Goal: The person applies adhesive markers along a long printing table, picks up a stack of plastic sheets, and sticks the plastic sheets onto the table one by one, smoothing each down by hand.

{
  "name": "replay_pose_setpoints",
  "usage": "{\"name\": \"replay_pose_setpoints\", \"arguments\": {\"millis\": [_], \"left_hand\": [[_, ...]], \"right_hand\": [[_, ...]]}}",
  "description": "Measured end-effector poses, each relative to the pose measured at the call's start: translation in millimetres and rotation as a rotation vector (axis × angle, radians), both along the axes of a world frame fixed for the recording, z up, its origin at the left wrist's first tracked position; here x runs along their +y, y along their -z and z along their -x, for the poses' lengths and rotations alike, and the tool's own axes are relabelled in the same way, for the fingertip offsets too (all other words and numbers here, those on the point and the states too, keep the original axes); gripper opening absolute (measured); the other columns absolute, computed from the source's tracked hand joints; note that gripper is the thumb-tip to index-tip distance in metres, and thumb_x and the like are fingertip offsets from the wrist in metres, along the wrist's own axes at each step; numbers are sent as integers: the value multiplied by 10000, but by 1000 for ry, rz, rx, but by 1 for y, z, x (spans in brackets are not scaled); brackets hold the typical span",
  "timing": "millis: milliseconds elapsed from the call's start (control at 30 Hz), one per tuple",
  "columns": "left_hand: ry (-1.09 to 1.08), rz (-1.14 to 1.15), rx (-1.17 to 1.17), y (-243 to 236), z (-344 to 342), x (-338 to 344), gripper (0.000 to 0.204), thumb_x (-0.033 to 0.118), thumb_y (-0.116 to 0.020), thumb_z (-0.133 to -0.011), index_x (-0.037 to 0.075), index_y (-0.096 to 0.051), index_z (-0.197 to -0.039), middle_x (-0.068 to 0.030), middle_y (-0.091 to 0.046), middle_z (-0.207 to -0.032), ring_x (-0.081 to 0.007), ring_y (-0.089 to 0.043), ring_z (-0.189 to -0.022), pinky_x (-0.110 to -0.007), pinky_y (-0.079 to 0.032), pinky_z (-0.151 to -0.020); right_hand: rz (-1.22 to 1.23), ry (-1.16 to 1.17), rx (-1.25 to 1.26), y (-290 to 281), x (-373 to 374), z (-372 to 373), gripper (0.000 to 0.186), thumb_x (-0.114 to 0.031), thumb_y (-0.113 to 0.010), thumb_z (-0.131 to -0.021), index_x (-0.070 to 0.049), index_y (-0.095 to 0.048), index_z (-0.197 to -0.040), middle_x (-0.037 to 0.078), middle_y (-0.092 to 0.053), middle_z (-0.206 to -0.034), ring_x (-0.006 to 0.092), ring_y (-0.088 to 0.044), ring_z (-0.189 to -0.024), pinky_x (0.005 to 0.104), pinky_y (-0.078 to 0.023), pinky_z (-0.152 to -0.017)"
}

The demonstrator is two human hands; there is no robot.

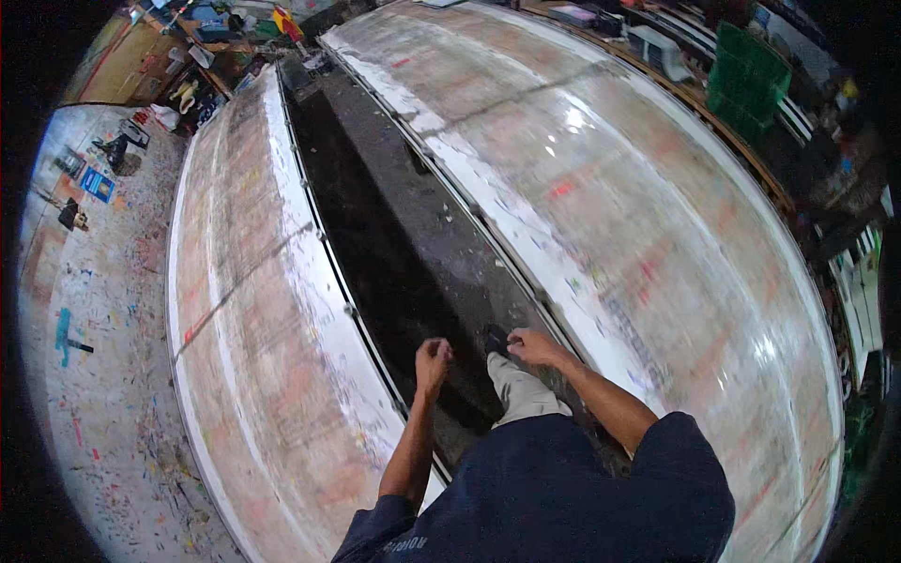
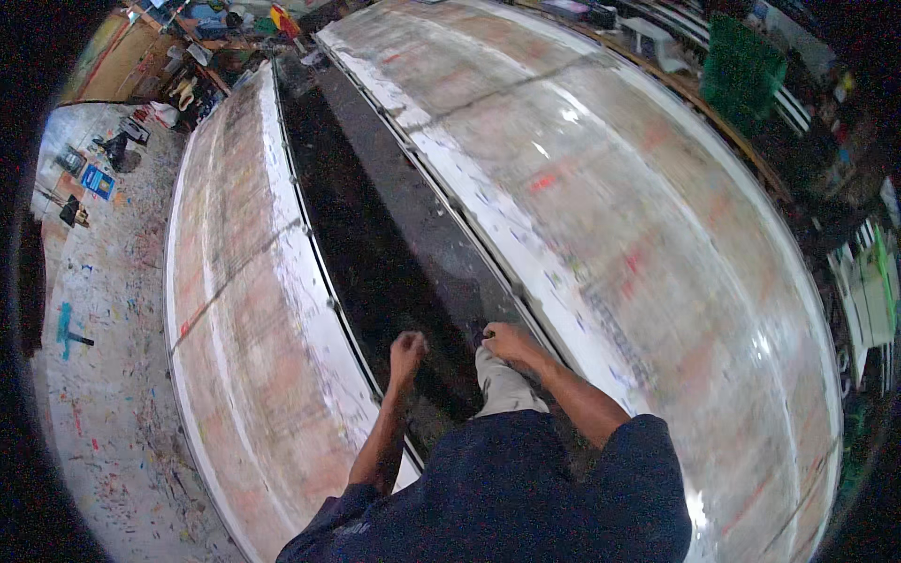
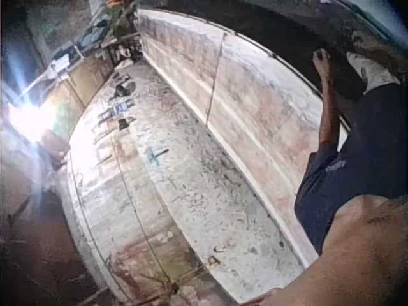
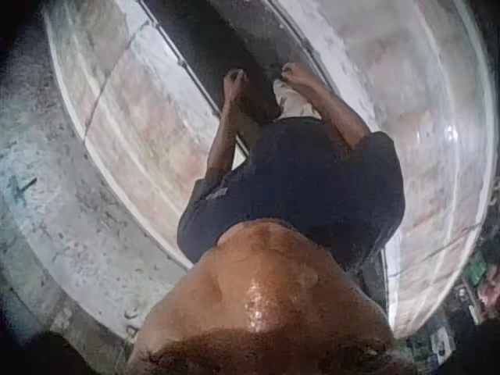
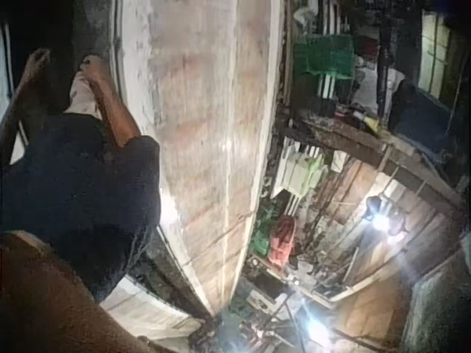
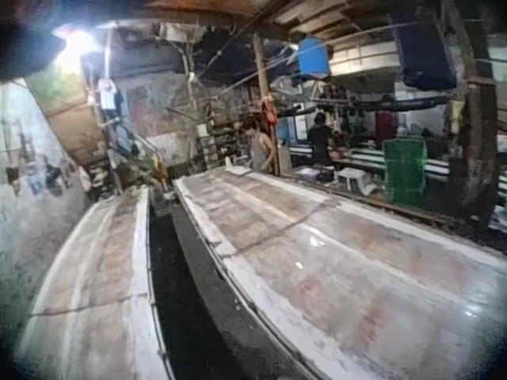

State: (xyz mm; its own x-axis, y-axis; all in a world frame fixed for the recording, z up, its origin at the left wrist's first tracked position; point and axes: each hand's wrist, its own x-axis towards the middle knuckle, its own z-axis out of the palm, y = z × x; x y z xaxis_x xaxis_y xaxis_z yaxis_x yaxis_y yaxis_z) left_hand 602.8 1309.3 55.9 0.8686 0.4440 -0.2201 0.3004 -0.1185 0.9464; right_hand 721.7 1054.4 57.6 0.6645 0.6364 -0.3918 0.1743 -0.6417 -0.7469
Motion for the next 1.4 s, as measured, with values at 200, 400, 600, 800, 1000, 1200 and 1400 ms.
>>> {"name": "replay_pose_setpoints", "arguments": {"millis": [200, 400, 600, 800, 1000, 1200, 1400], "left_hand": [[201, 117, 412, 53, -68, 115, 281, 241, -681, -926, -28, -701, -1002, -94, -699, -819, -158, -646, -767, -316, -521, -681], [-223, 100, 231, 40, -168, 244, 199, 134, -649, -937, -47, -671, -1017, -97, -693, -839, -154, -648, -712, -288, -532, -662], [-216, 265, 213, 49, -315, 376, 204, 142, -634, -937, -52, -669, -991, -93, -689, -817, -152, -643, -723, -292, -528, -658], [34, 152, 296, 34, -481, 517, 218, 180, -634, -920, -30, -686, -946, -80, -682, -798, -151, -652, -739, -314, -531, -700], [131, 210, 108, 36, -640, 649, 166, 120, -601, -937, -34, -653, -971, -73, -664, -830, -155, -652, -778, -300, -542, -726], [-39, 230, 228, 52, -751, 778, 108, 45, -586, -939, -47, -635, -970, -70, -643, -838, -147, -641, -794, -279, -545, -717], [-165, 192, 188, 18, -866, 917, 114, 57, -564, -964, -19, -648, -979, -53, -653, -792, -124, -611, -683, -275, -515, -637]], "right_hand": [[98, -116, -30, -41, 174, -166, 402, -306, -623, -925, -26, -644, -1213, 193, -688, -1158, 370, -643, -1097, 444, -492, -963], [-66, -320, -33, -70, 345, -294, 428, -317, -635, -910, -28, -628, -1226, 212, -691, -1115, 388, -653, -1060, 458, -506, -918], [60, -361, -66, -36, 485, -415, 439, -335, -633, -905, -37, -630, -1226, 240, -680, -1114, 407, -646, -1058, 475, -502, -916], [86, -284, -67, -49, 580, -529, 467, -314, -659, -905, -28, -603, -1270, 210, -707, -1091, 377, -668, -1040, 463, -518, -906], [130, -125, -86, -60, 682, -666, 480, -303, -666, -905, -32, -590, -1294, 201, -713, -1078, 372, -674, -1029, 451, -520, -896], [171, -336, -143, -28, 823, -827, 456, -300, -634, -921, -23, -593, -1281, 201, -705, -1112, 392, -656, -1066, 456, -511, -912], [27, -341, -212, -56, 1002, -982, 443, -283, -665, -902, -22, -597, -1253, 211, -695, -1101, 410, -654, -1034, 491, -513, -881]]}}
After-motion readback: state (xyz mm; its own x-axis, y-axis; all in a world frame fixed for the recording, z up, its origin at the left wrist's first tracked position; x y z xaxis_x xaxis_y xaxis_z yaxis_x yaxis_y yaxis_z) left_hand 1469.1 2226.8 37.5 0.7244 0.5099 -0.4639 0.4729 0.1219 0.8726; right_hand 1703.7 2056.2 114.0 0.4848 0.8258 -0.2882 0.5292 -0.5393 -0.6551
